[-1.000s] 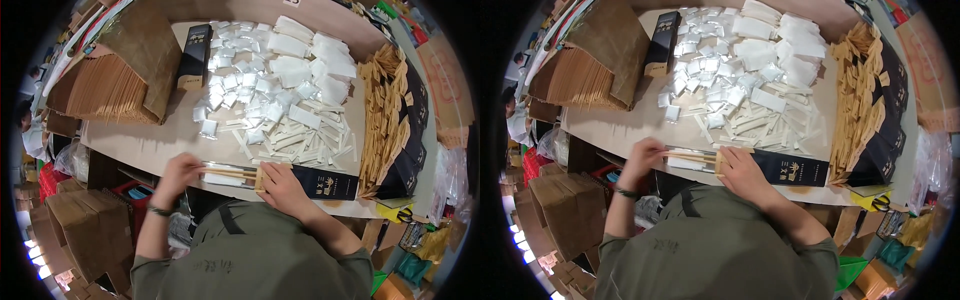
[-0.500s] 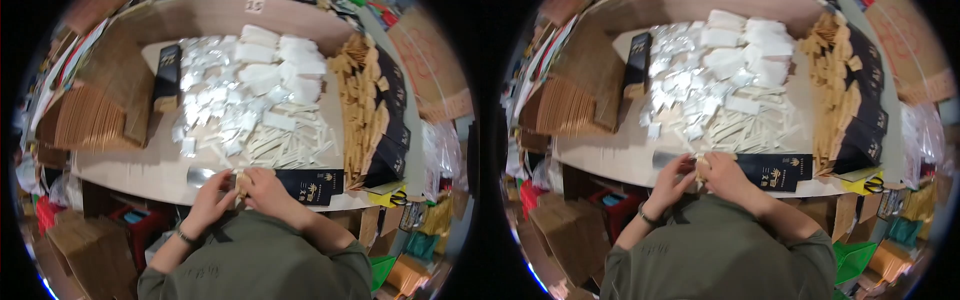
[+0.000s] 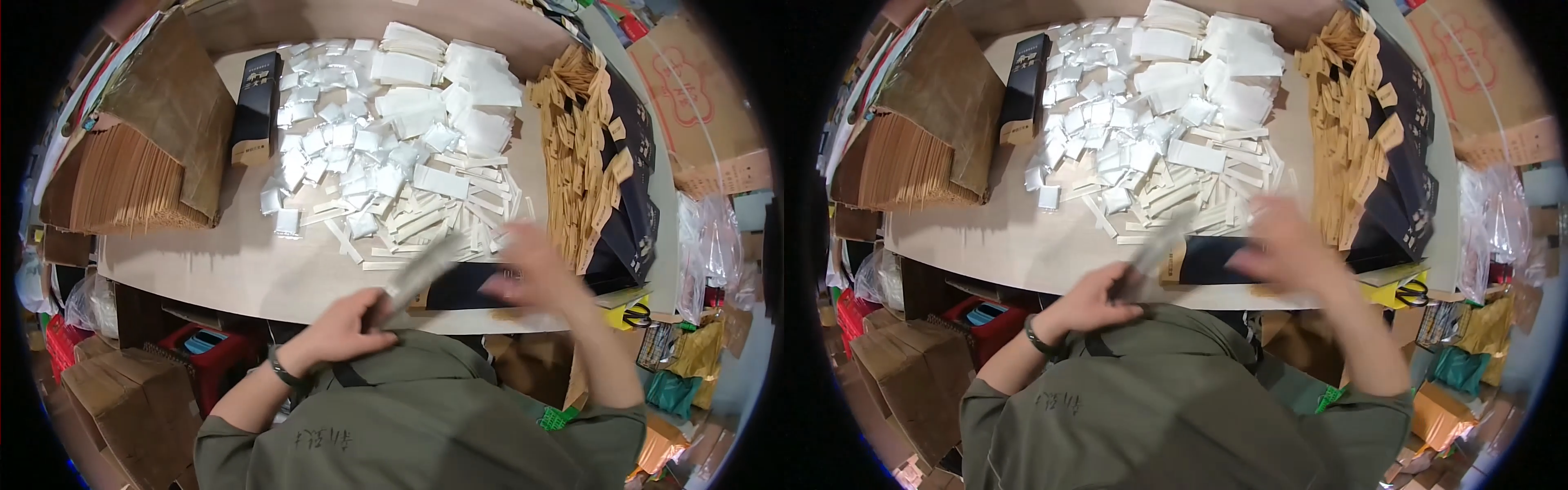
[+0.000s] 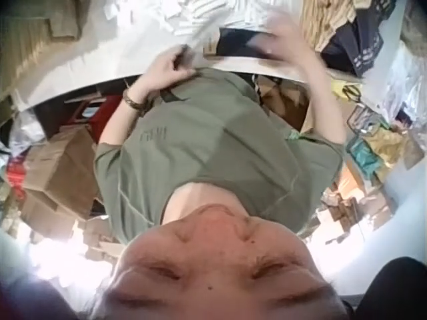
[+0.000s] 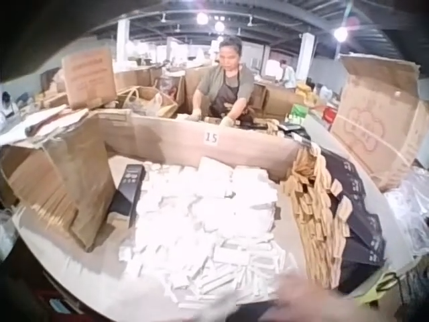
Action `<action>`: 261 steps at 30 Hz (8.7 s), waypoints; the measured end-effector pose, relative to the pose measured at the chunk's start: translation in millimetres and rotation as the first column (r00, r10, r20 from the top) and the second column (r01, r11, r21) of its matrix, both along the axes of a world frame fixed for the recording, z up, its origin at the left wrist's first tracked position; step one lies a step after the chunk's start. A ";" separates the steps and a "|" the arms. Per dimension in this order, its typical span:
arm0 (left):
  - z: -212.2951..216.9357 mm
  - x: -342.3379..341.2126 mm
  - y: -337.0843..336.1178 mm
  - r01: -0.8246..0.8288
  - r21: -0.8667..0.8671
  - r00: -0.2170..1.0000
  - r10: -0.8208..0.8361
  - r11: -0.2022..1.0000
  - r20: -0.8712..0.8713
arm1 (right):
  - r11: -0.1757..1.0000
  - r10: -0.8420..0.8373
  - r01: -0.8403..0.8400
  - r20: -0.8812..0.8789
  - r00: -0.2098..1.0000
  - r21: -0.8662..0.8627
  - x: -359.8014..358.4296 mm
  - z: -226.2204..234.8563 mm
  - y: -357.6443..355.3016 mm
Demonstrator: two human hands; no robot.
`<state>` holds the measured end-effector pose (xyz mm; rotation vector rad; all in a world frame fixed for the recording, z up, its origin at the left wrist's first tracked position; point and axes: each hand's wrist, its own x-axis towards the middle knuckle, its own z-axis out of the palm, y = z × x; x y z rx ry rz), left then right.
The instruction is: Placing small white packets into brown paper bags using a metal guide tool to assist.
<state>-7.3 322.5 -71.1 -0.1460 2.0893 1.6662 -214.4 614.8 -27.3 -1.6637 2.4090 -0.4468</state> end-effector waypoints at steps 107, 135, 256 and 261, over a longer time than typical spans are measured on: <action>-33.0 16.9 -48.2 -0.251 -0.269 0.899 0.121 0.930 -0.421 | 0.970 0.083 -0.042 0.165 0.983 -0.239 103.2 -80.4 -122.7; -22.6 14.1 -30.5 -0.259 -0.059 0.966 0.259 0.964 -0.009 | 0.925 -0.378 0.359 -0.226 0.898 -0.121 -39.6 48.0 -3.9; -44.3 -102.4 -94.6 -0.350 -0.692 0.831 -0.131 0.632 -0.540 | 0.822 -0.371 0.428 0.217 0.903 -0.376 -135.1 -65.4 -256.7; -44.9 -98.3 -96.7 -0.358 -0.700 0.831 -0.130 0.618 -0.541 | 0.889 -0.262 0.304 0.163 0.951 -0.341 -118.3 9.3 -207.6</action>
